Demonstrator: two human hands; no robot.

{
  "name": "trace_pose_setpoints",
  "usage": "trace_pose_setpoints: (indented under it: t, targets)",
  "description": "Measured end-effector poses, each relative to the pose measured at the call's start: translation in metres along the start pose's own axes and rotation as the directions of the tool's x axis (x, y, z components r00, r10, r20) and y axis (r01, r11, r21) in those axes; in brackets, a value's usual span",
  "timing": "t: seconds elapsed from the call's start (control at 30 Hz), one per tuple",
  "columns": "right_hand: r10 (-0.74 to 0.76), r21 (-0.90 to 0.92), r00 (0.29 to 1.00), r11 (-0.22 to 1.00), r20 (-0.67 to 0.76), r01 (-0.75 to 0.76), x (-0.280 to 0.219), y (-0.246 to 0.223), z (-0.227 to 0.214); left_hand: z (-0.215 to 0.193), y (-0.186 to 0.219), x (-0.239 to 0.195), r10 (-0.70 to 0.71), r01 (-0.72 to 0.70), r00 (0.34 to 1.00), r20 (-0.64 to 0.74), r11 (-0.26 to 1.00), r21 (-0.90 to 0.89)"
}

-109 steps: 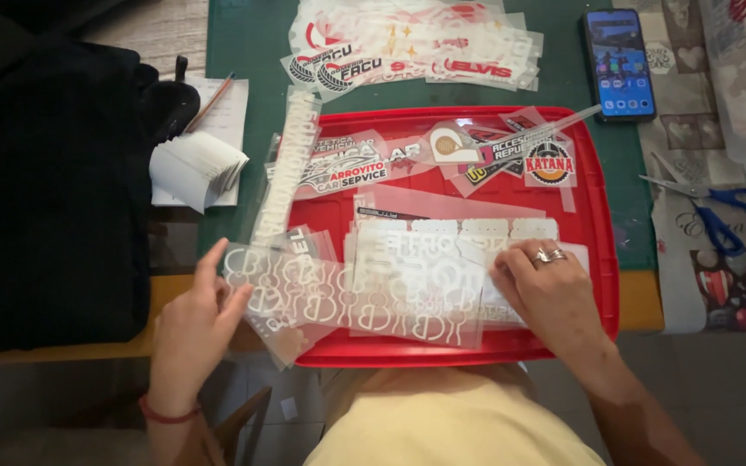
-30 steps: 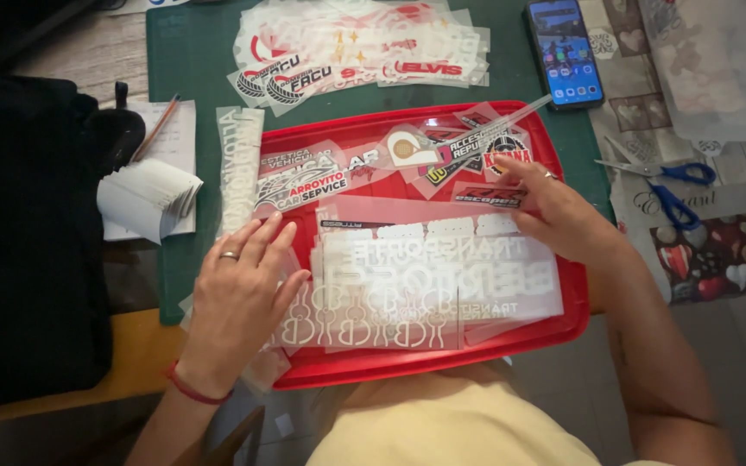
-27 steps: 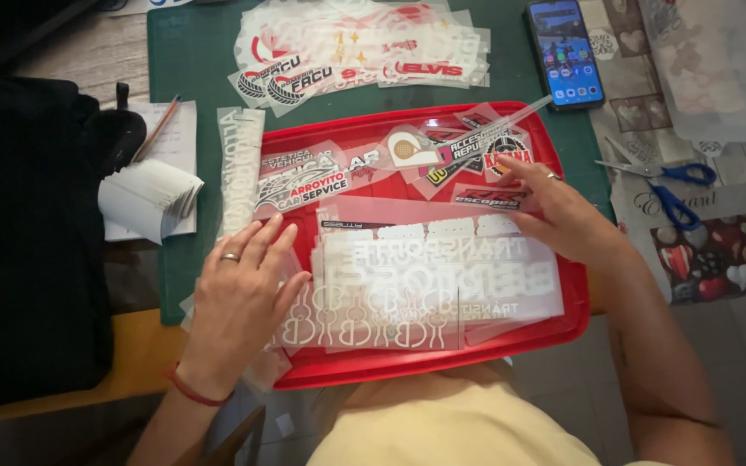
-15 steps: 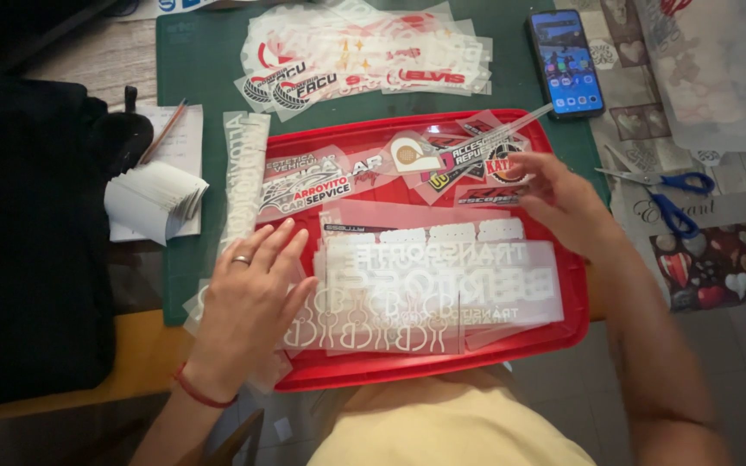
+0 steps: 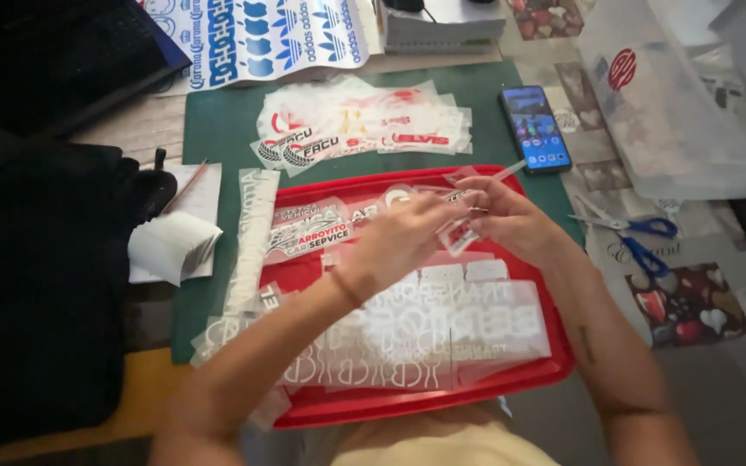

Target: A person is sorting and organizing various stickers and decals into a red plastic tray on a desk with a cutting mat.

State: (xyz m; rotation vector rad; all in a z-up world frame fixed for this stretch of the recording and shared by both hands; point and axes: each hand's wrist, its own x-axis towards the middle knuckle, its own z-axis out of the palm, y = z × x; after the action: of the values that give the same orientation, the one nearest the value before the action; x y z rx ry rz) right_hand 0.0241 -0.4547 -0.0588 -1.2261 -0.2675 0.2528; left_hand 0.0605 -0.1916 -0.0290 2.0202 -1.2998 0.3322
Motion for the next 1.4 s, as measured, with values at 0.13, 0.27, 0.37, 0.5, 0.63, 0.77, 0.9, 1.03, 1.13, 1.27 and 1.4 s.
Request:
trace_pose_setpoints:
  t: [0.13, 0.27, 0.37, 0.5, 0.63, 0.77, 0.9, 1.03, 1.13, 1.27, 1.4]
  targets:
    - [-0.042, 0.037, 0.998, 0.999, 0.049, 0.040, -0.003, 0.016, -0.029, 0.025, 0.022, 0.027, 0.126, -0.118, 0.974, -0.186, 0.992, 0.054]
    - [-0.057, 0.081, 0.998, 0.995, 0.022, 0.055, -0.004, 0.024, -0.042, 0.004, 0.046, 0.043, 0.317, -0.138, 0.910, -0.266, 0.838, 0.528]
    - [-0.033, 0.032, 0.997, 0.999, -0.075, 0.036, -0.005, 0.035, -0.053, -0.002, 0.047, 0.049, 0.378, -0.100, 0.885, -0.270, 0.723, 0.684]
    - [-0.083, -0.144, 0.986, 0.988, -0.143, 0.063, -0.007, 0.024, -0.040, -0.004, 0.035, 0.057, 0.368, -0.022, 0.874, -0.318, 0.684, 0.729]
    - [-0.100, -0.167, 0.983, 0.983, -0.154, 0.074, -0.008, 0.026, -0.040, -0.012, 0.026, 0.054, 0.345, -0.028, 0.889, -0.301, 0.697, 0.717]
    - [-0.052, -0.122, 0.976, 0.992, -0.212, 0.027, -0.009, 0.022, -0.027, -0.027, 0.033, 0.051, 0.376, -0.059, 0.888, -0.267, 0.667, 0.743]
    - [-0.070, -0.160, 0.964, 0.987, -0.258, 0.028, -0.004, 0.028, -0.038, -0.030, 0.029, 0.055, 0.408, -0.057, 0.865, -0.291, 0.657, 0.752]
    - [-0.065, -0.185, 0.961, 0.983, -0.270, 0.014, -0.007, 0.025, -0.037, -0.018, 0.025, 0.053, 0.391, -0.032, 0.873, -0.291, 0.642, 0.766]
    - [-0.068, -0.189, 0.962, 0.982, -0.265, 0.017, -0.006, 0.023, -0.039, -0.013, 0.022, 0.055, 0.384, -0.042, 0.869, -0.313, 0.686, 0.726]
    - [-0.061, -0.183, 0.949, 0.983, -0.310, 0.004, -0.007, 0.029, -0.046, -0.019, 0.024, 0.055, 0.364, -0.019, 0.883, -0.296, 0.658, 0.752]
    - [-0.122, -0.230, 0.936, 0.972, -0.330, 0.046, -0.009, 0.024, -0.038, -0.025, -0.005, 0.062, 0.279, 0.066, 0.913, -0.296, 0.617, 0.784]
